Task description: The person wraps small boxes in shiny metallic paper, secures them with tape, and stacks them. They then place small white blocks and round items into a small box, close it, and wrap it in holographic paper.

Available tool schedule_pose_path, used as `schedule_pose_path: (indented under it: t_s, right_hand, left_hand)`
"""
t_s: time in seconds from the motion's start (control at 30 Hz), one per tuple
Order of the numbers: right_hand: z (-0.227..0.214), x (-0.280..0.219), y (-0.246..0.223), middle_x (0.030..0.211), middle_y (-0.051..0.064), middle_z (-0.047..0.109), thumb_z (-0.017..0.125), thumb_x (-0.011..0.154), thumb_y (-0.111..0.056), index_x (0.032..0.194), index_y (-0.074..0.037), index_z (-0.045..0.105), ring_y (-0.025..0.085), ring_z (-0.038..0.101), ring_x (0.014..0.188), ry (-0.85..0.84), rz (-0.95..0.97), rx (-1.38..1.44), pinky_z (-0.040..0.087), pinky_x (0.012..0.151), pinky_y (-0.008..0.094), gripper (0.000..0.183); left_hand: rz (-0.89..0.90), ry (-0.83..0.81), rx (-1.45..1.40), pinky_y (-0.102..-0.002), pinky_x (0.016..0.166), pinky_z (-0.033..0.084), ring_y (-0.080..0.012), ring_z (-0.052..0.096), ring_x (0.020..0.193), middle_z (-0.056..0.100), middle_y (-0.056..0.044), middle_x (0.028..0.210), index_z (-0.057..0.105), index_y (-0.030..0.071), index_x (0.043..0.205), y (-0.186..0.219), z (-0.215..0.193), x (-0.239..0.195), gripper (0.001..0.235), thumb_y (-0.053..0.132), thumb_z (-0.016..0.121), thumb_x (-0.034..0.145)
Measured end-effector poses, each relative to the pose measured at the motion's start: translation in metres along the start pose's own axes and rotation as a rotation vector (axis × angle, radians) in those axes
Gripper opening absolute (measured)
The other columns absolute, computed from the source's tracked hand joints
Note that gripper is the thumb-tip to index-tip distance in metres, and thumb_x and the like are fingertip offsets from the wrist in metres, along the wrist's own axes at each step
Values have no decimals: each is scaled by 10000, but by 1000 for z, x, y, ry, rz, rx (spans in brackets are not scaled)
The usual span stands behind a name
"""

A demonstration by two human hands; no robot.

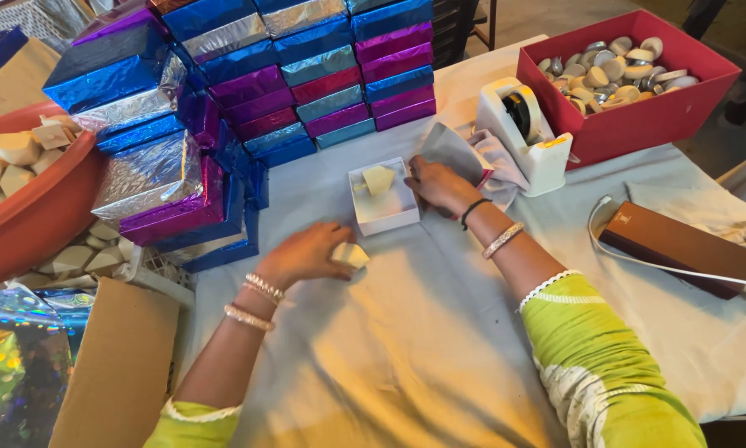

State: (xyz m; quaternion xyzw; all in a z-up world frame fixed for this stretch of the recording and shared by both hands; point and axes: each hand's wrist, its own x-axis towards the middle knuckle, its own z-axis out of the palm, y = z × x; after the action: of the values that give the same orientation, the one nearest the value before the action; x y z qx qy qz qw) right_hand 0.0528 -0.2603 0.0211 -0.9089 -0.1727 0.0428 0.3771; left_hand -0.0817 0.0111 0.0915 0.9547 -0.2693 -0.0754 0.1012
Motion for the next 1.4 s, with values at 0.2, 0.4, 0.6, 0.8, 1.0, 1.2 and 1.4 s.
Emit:
schedule_pose_path:
  t_s: [0.2,0.4,0.6,0.8,1.0,1.2,1.4]
  right_hand:
    - [-12,-5,-6,719,168,705,565,998,-302,1225,-41,513,236,698,530,-38,26,48,559,532,371,350]
    - [-24,2,-13,754,65,672,543,1088,-357,1082,-24,630,185,672,598,70,-150,327,548,584,326,344]
    - [-28,-15,-48,921,1,704,525,1016,-355,1115,-106,652,117,711,802,-259,-71,939,609,716,287,297]
    - [-6,7,-8,909,48,673,687,991,-261,1080,-28,682,149,649,809,-152,-160,563,545,704,289,249]
    - [2,16,13,974,103,660,762,909,-179,999,-26,711,213,700,879,39,-370,152,564,714,297,185]
    - [-1,10,7,984,122,617,711,877,-82,1033,-26,693,233,705,784,-5,-168,136,601,625,327,167]
    - [-1,6,7,866,109,669,688,873,-52,1076,-18,640,202,709,655,-62,-61,284,589,602,327,211]
  left_hand:
    - [168,233,-74,-424,888,523,-309,633,1059,678,-72,1067,649,95,1072,-25,24,-5,414,257,857,753]
    - [79,332,-584,-345,738,551,-168,598,837,607,-69,938,588,85,1250,-5,-14,25,489,134,830,827]
    - [292,551,-728,-328,856,587,-157,677,1048,648,-56,1136,532,94,1259,-21,7,88,495,65,814,853]
    - [136,542,-303,-434,924,480,-330,579,1053,670,-135,1127,553,104,1259,0,26,92,593,111,812,725]
    - [-17,344,-137,-466,992,395,-333,553,1150,678,-131,1158,592,134,1291,-8,43,98,548,311,785,809]
    - [-49,230,-174,-452,1044,425,-333,531,1192,684,-87,1251,637,101,1265,-10,42,88,465,404,704,919]
    - [92,313,-139,-443,1003,468,-355,498,1179,618,-111,1284,601,105,1333,1,42,75,572,361,759,848]
